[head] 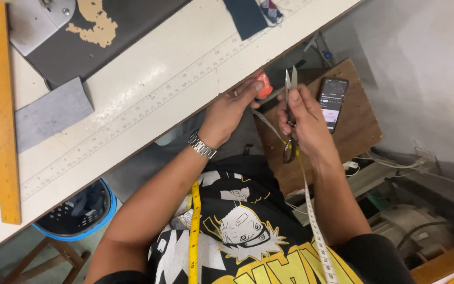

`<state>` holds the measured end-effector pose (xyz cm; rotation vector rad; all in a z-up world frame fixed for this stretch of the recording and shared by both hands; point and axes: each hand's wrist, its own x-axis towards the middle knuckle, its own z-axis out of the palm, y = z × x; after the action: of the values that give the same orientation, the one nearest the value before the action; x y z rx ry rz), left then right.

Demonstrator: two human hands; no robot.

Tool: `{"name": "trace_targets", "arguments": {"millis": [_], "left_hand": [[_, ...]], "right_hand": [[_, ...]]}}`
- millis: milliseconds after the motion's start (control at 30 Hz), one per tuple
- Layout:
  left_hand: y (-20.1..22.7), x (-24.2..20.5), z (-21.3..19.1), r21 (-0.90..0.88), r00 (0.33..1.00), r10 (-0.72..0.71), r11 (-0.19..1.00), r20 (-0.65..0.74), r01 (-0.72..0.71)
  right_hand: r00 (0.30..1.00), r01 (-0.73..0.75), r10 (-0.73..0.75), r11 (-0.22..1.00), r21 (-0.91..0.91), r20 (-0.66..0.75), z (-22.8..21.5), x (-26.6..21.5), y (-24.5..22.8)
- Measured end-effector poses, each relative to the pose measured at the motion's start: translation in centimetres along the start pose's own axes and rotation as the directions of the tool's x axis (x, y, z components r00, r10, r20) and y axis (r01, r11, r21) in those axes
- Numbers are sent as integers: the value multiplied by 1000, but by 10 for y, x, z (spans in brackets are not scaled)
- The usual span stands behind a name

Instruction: The person cuts a piece of dark blue fabric using scissors, following a white paper pattern. They then use a yellow ruler and an orange marker to measure and mark lines on the fabric.

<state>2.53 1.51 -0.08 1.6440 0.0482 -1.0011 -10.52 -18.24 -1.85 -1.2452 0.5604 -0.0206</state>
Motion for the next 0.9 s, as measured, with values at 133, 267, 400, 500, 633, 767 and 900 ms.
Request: {"name": "trace_targets", "arguments": {"millis": [133,267,400,500,633,767,900], "left_hand": [[-3,11,10,28,1000,-27,999,8,26],[11,3,8,16,1000,7,1000,-6,-6],[12,1,5,42,1000,-13,999,7,13],[7,12,14,22,999,-23,999,-45,24],[3,15,14,2,1000,2,1000,-27,-2],[-9,28,21,-70,999,-3,998,-40,0],[-5,12,16,-131,999,-44,990,8,45]], "right_hand": [[1000,10,-9,1000,-11,22,-3,-9,-2],[1000,-10,10,1000,14,23,-14,-3,4],[999,-27,28,999,-38,38,-17,-5,1],[999,-44,44,999,-24,11,-25,2,8],[999,-45,44,997,-69,-10,-31,5,7],[1000,-27,27,997,-69,4,-30,11,1],[998,-56,57,992,-117,9,-35,7,-2]]}}
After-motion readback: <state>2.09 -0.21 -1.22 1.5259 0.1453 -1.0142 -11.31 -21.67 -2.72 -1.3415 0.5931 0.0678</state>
